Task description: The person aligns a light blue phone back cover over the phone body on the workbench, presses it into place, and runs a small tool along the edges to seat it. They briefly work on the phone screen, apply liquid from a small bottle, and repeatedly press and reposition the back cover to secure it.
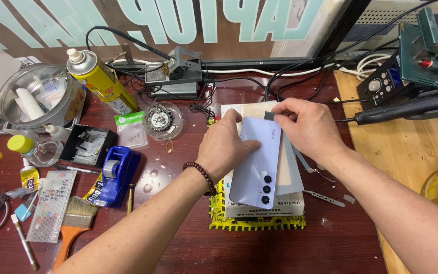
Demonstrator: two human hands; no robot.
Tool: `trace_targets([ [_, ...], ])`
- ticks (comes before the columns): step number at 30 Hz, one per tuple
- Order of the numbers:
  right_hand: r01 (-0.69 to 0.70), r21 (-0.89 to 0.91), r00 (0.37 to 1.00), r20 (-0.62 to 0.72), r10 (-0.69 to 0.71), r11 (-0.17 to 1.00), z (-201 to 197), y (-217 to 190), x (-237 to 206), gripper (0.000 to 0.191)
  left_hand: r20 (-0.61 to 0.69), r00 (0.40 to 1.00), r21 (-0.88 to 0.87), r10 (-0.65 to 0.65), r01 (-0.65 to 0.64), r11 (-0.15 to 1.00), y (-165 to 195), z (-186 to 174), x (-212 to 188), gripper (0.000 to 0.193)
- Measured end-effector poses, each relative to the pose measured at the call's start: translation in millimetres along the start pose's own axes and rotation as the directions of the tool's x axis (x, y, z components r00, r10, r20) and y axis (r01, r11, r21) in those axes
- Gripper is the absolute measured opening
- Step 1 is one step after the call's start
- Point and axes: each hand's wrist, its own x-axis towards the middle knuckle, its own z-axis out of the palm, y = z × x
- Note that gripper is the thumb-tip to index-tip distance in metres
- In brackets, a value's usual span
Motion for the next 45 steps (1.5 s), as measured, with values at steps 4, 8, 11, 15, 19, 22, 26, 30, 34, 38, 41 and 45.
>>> trace_targets([
  [4,0.241,-0.046,0.967,-0.075,-0.244,0.969,0,0,-4,0.014,0.003,1.000,0.002,0.002,-0.002,1.000,1,-1,0,0.075],
  [8,0.344,-0.123,0.929,-0.102,-0.357,0.931,0,4,-7,0.011,-0.006,1.000,-0.009,0.020,-0.020,1.000,1,-1,-3,0.071],
  [11,0.386,-0.194,0.908,-0.091,-0.408,0.902,0,7,-8,0.009,-0.040,0.997,0.025,0.064,-0.063,0.998,3,2,-6,0.066],
  [15,0.462,-0.219,0.864,-0.105,-0.492,0.859,4,9,-7,0.008,-0.072,0.994,0.018,0.082,-0.080,0.997,1,3,-8,0.063],
  [19,0.503,-0.195,0.839,-0.122,-0.530,0.842,11,6,-1,0.008,-0.061,0.996,0.009,0.070,-0.069,0.998,3,2,-5,0.064],
  [22,0.524,-0.207,0.828,-0.104,-0.551,0.826,13,4,3,0.009,-0.026,0.998,0.024,0.057,-0.056,0.998,2,0,-3,0.065],
  [26,0.563,-0.229,0.802,-0.078,-0.592,0.794,12,2,3,0.010,-0.026,0.999,0.008,0.047,-0.047,0.999,2,0,1,0.074],
  [30,0.466,-0.183,0.871,-0.077,-0.485,0.866,13,1,5,0.009,0.003,0.999,0.000,0.052,-0.052,0.999,-2,2,3,0.074],
  [34,0.423,-0.182,0.902,-0.011,-0.432,0.887,11,2,8,0.010,0.021,0.997,0.004,0.078,-0.078,0.997,-6,4,7,0.075],
  [38,0.450,-0.208,0.886,-0.016,-0.463,0.868,9,4,4,0.010,0.019,0.993,0.003,0.120,-0.121,0.993,-8,4,10,0.074],
  [41,0.437,-0.221,0.893,-0.014,-0.451,0.872,9,3,2,0.009,0.025,0.992,0.010,0.126,-0.126,0.992,-9,6,11,0.074],
  [45,0.394,-0.134,0.917,-0.017,-0.399,0.909,10,2,4,0.013,0.023,0.994,0.015,0.105,-0.105,0.994,-9,6,11,0.074],
])
